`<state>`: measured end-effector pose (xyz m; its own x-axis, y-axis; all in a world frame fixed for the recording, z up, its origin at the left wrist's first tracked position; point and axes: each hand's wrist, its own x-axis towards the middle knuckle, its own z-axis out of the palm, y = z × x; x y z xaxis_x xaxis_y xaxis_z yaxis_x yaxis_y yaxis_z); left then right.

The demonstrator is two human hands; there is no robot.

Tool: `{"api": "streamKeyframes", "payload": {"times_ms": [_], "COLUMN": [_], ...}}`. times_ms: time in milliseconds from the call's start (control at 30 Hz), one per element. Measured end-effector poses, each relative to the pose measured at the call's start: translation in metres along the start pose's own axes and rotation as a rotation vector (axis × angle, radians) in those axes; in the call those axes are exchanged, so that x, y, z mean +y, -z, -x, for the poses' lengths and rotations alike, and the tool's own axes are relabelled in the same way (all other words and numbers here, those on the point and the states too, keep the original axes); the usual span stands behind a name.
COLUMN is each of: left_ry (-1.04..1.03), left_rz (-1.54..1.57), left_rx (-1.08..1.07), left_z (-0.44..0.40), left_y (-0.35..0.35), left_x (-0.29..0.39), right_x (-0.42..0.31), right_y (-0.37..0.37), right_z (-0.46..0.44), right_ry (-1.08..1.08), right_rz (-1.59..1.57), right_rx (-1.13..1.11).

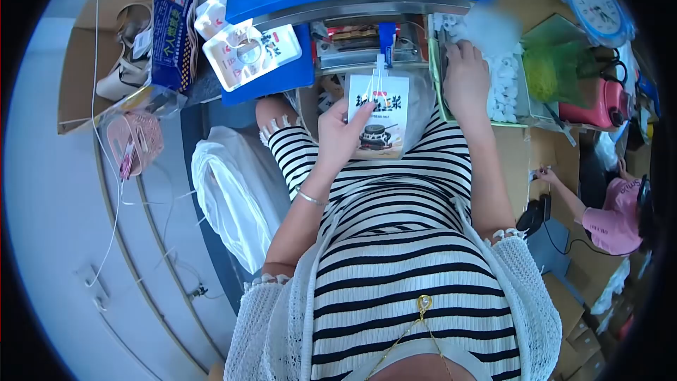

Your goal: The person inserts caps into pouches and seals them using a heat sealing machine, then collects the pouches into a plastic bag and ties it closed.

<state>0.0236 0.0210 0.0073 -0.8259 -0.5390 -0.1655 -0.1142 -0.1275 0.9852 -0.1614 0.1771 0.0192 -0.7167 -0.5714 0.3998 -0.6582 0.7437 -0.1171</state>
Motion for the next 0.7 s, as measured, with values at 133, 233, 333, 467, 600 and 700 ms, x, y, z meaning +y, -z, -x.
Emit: {"api": "streamKeyframes", "payload": {"times_ms": [133,233,333,467,600,700], "left_ry": [-0.018,0.006,0.022,0.023,0.030,0.037], "left_rz": [-0.013,0.020,0.057,0.109,-0.125,-0.642], "left_rx": [0.029,0.060,0.084,0.096,0.079,0.032], "left_z": [-0.023,-0.042,-0.060,-0.071,-0.064,-0.064], "left_y": [0.005,0.003,0.001,-0.001,0.006,0.036], "left_x": [0.004,0.014,0.019,0.017,0.026,0.052], "right_x": [-0.001,0.003,0.002,0.000,0.004,0.004], "right_y": [-0.008,-0.009,-0.011,-0.012,-0.014,-0.005], "right_z": [0.007,0.006,0.005,0.005,0.005,0.001], "right_ry": [-0.080,-0.037,-0.054,-0.093,-0.072,-0.083], "right_rz": [-0.015,-0.071,-0.086,-0.098,-0.179,-0.213], "right_rx": [0.003,0.083,0.107,0.111,0.164,0.283]}}
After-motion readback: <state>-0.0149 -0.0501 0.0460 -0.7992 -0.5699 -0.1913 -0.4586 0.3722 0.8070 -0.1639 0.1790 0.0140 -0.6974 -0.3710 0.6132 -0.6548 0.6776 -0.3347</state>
